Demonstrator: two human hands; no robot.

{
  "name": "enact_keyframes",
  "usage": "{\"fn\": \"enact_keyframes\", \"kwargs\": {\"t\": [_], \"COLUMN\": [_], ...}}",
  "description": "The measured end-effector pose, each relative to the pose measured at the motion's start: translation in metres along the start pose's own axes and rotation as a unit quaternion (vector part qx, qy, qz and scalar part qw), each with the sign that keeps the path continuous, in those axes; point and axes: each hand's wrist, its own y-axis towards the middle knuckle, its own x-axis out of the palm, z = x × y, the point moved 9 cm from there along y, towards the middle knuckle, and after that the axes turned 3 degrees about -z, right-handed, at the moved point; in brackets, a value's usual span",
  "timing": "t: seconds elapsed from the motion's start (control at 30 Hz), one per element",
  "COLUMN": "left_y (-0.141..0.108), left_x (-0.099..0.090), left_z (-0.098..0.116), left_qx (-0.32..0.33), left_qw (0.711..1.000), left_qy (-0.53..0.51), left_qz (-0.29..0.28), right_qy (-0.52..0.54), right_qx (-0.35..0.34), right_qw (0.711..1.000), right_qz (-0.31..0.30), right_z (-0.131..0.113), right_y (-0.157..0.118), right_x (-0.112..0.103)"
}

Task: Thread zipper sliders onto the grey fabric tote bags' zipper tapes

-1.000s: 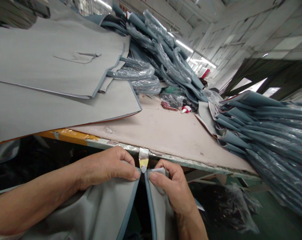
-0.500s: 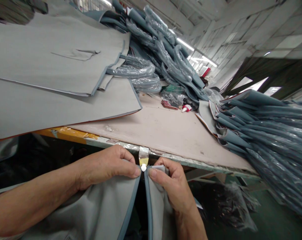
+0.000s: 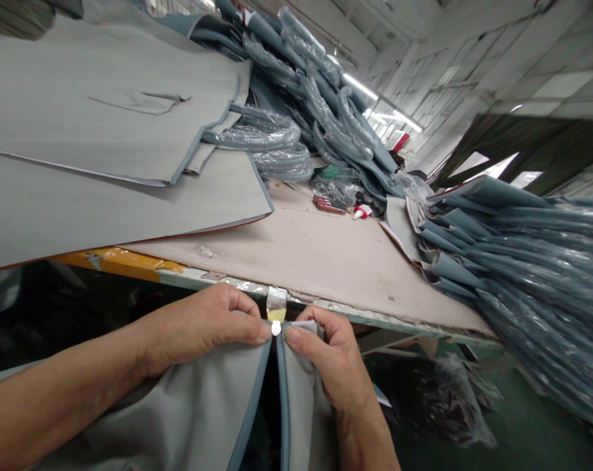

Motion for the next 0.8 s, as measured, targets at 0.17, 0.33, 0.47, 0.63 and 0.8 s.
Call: {"fn": "enact_keyframes", "kwargs": {"t": [0.17, 0.33, 0.47, 0.63, 0.8], "left_y": [0.0, 0.001, -0.002, -0.003, -0.001], "left_x": [0.0, -0.002, -0.002, -0.003, -0.004], "left_z": [0.0, 0.002, 0.001, 0.0, 0.002], "left_qx": [0.012, 0.018, 0.017, 0.008, 0.017], "left_qw": [1.0, 1.0, 1.0, 0.999, 0.999], "left_qy": [-0.002, 0.008, 0.009, -0.004, 0.014], "left_qz": [0.003, 0.012, 0.021, 0.031, 0.034], "right_qy": [0.009, 0.011, -0.003, -0.038, -0.028], "right_qx": [0.001, -0.006, -0.005, -0.019, -0.024], "right_qw": [1.0, 1.0, 1.0, 0.998, 0.999], "right_qz": [0.002, 0.002, 0.013, 0.053, 0.038], "right_z": [0.0, -0.002, -0.005, -0.012, -0.011], "right_y": [0.0, 0.002, 0.0, -0.005, -0.003], "right_x": [0.001, 0.001, 0.002, 0.002, 0.004]}}
